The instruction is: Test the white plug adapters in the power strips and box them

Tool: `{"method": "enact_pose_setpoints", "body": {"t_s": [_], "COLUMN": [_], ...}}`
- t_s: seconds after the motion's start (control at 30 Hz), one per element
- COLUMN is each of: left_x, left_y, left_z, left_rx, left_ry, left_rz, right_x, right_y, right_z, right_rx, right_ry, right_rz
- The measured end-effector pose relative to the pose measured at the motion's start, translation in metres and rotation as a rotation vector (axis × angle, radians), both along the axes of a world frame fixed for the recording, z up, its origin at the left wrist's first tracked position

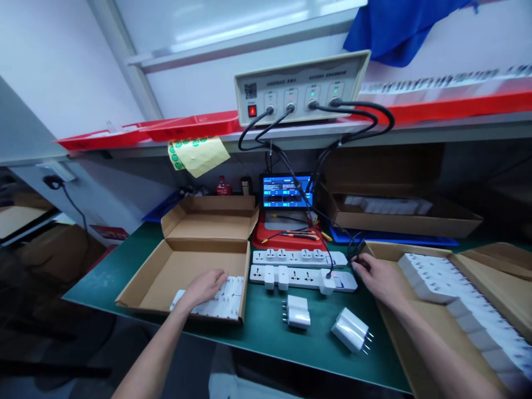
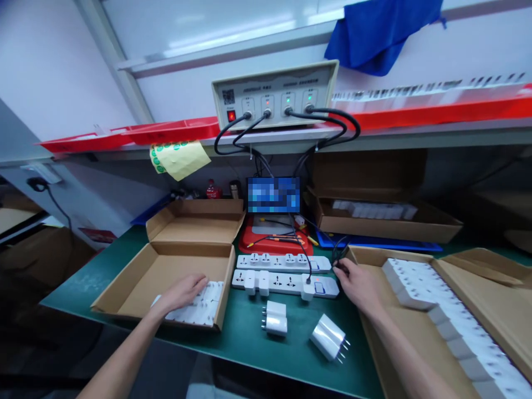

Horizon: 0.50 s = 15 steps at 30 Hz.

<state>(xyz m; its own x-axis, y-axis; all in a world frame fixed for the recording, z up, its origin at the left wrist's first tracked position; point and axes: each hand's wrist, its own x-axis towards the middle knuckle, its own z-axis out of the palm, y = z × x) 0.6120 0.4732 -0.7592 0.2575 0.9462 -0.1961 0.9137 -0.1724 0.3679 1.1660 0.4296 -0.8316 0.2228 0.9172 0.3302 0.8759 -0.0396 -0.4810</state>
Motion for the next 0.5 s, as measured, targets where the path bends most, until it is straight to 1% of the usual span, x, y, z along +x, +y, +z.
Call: {"method": "enact_pose_setpoints", "body": {"t_s": [0.07,0.13,0.2,0.23,0.27,0.3,0.33,0.37,0.4,0.43,0.47,0.5], "left_x": [0.005,0.013,0.026,0.035,0.045,0.056,0.068,0.079,0.089,0.096,0.102,0.104], "left_y": [0.002,0.004,0.005,0.004,0.001,-0.004,-0.011,-0.020,-0.032,-0.046,-0.061,-0.076], "left_z": [0.001,0.004,0.010,0.014,0.019,0.025,0.033,0.043,0.053,0.063,0.072,0.079], "left_rx": [-0.009,0.029,0.111,0.170,0.234,0.295,0.337,0.354,0.338,0.280,0.189,0.074], "left_ry": [0.030,0.076,0.112,0.097,0.040,-0.063,-0.208,-0.383,-0.573,-0.751,-0.909,-1.026], "left_rz": [-0.051,-0.041,0.011,0.030,0.030,0.006,-0.047,-0.122,-0.213,-0.319,-0.443,-0.579], "right_x": [-0.001,0.000,0.002,0.004,0.005,0.006,0.008,0.009,0.009,0.010,0.010,0.010], "right_y": [-0.001,-0.001,0.001,0.001,0.002,0.003,0.004,0.004,0.005,0.005,0.005,0.005], "right_z": [0.002,0.000,-0.003,-0.005,-0.007,-0.009,-0.010,-0.012,-0.012,-0.013,-0.013,-0.013], "right_rx": [-0.001,0.004,0.007,0.007,0.005,0.000,-0.005,-0.009,-0.012,-0.015,-0.017,-0.019], "right_ry": [-0.001,0.001,0.007,0.010,0.012,0.014,0.016,0.020,0.027,0.035,0.044,0.051], "right_rz": [-0.004,-0.001,0.015,0.023,0.027,0.028,0.027,0.025,0.024,0.026,0.026,0.026]}}
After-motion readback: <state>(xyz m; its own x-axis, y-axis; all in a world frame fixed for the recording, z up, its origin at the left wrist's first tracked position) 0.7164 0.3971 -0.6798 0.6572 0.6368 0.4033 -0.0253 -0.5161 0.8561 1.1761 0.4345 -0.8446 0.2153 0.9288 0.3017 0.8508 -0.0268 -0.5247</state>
